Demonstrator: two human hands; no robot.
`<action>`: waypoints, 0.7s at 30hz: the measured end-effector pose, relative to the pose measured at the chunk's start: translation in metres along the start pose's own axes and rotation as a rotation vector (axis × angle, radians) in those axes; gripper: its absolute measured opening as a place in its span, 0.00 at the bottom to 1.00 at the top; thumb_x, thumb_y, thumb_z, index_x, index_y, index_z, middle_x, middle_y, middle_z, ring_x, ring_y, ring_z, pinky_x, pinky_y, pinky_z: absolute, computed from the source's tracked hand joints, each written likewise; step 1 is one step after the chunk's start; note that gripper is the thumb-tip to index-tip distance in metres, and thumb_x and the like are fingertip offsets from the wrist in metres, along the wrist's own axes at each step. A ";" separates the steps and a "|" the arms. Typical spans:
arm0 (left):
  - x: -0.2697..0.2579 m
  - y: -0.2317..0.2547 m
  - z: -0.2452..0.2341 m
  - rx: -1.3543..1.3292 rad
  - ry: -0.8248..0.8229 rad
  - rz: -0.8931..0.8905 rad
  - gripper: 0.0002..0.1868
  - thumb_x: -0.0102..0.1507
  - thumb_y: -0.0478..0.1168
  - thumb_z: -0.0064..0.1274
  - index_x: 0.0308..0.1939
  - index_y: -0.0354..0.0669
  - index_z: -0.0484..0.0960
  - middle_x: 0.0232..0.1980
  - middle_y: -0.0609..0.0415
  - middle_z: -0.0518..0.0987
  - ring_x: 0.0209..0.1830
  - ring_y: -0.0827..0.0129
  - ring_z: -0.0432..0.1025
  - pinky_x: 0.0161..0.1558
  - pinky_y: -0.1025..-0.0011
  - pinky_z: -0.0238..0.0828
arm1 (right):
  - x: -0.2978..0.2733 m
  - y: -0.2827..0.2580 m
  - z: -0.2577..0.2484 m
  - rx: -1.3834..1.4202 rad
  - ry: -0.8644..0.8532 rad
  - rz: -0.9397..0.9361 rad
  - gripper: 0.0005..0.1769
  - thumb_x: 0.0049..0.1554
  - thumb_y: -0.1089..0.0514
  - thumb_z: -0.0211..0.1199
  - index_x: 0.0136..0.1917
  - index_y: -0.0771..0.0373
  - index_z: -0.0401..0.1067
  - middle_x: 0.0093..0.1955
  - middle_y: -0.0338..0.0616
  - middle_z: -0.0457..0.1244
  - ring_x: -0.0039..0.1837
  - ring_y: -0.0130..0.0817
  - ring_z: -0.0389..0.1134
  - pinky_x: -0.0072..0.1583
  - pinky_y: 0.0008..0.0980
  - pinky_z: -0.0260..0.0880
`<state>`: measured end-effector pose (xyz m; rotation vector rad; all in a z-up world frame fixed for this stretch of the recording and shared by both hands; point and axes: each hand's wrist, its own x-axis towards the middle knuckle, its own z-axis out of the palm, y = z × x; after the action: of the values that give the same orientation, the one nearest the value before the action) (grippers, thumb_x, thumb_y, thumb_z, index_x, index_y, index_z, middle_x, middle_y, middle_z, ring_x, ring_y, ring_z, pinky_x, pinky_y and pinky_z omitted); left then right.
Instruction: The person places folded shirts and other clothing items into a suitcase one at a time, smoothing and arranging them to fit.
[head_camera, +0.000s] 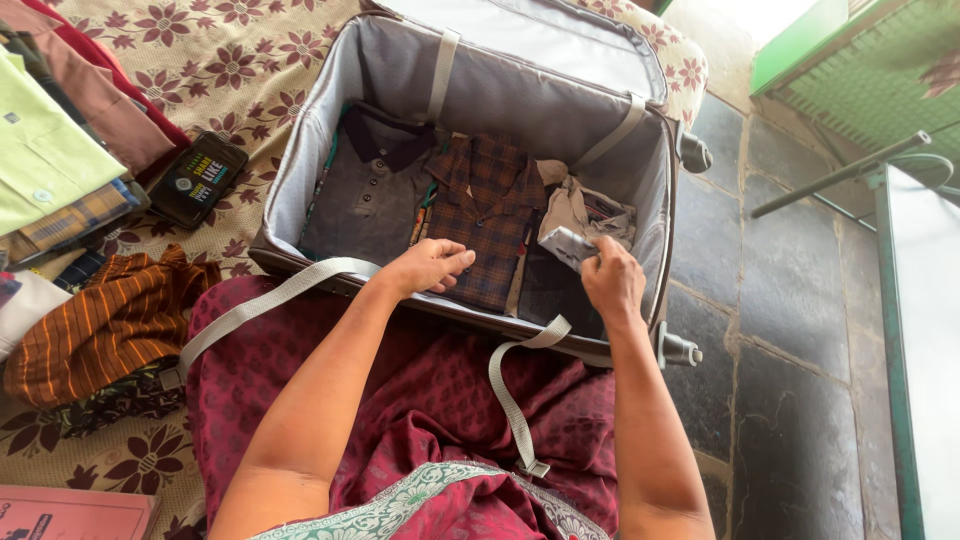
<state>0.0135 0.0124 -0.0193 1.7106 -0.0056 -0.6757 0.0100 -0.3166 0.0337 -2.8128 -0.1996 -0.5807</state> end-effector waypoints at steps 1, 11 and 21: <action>-0.001 0.002 -0.002 -0.053 -0.010 -0.005 0.43 0.61 0.65 0.50 0.70 0.39 0.70 0.63 0.40 0.79 0.58 0.54 0.79 0.55 0.60 0.78 | 0.005 0.002 -0.002 0.022 -0.018 0.017 0.14 0.54 0.61 0.56 0.52 0.64 0.76 0.49 0.54 0.71 0.49 0.53 0.73 0.52 0.48 0.71; -0.019 0.021 -0.021 -0.664 -0.132 -0.096 0.64 0.52 0.85 0.28 0.72 0.33 0.60 0.59 0.30 0.78 0.52 0.46 0.81 0.49 0.52 0.82 | 0.017 -0.131 -0.053 0.059 0.123 -0.353 0.09 0.56 0.62 0.62 0.51 0.60 0.76 0.46 0.45 0.70 0.44 0.40 0.72 0.46 0.36 0.73; 0.020 -0.019 -0.037 -1.252 -0.321 0.206 0.38 0.68 0.68 0.47 0.56 0.32 0.78 0.52 0.43 0.82 0.50 0.59 0.78 0.54 0.58 0.78 | -0.062 -0.220 -0.052 0.292 -0.199 -0.696 0.19 0.49 0.65 0.63 0.56 0.63 0.74 0.53 0.44 0.69 0.50 0.42 0.70 0.51 0.43 0.69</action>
<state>0.0396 0.0439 -0.0417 0.3883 0.0136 -0.5835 -0.1063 -0.1258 0.1046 -2.4619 -1.2221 -0.3541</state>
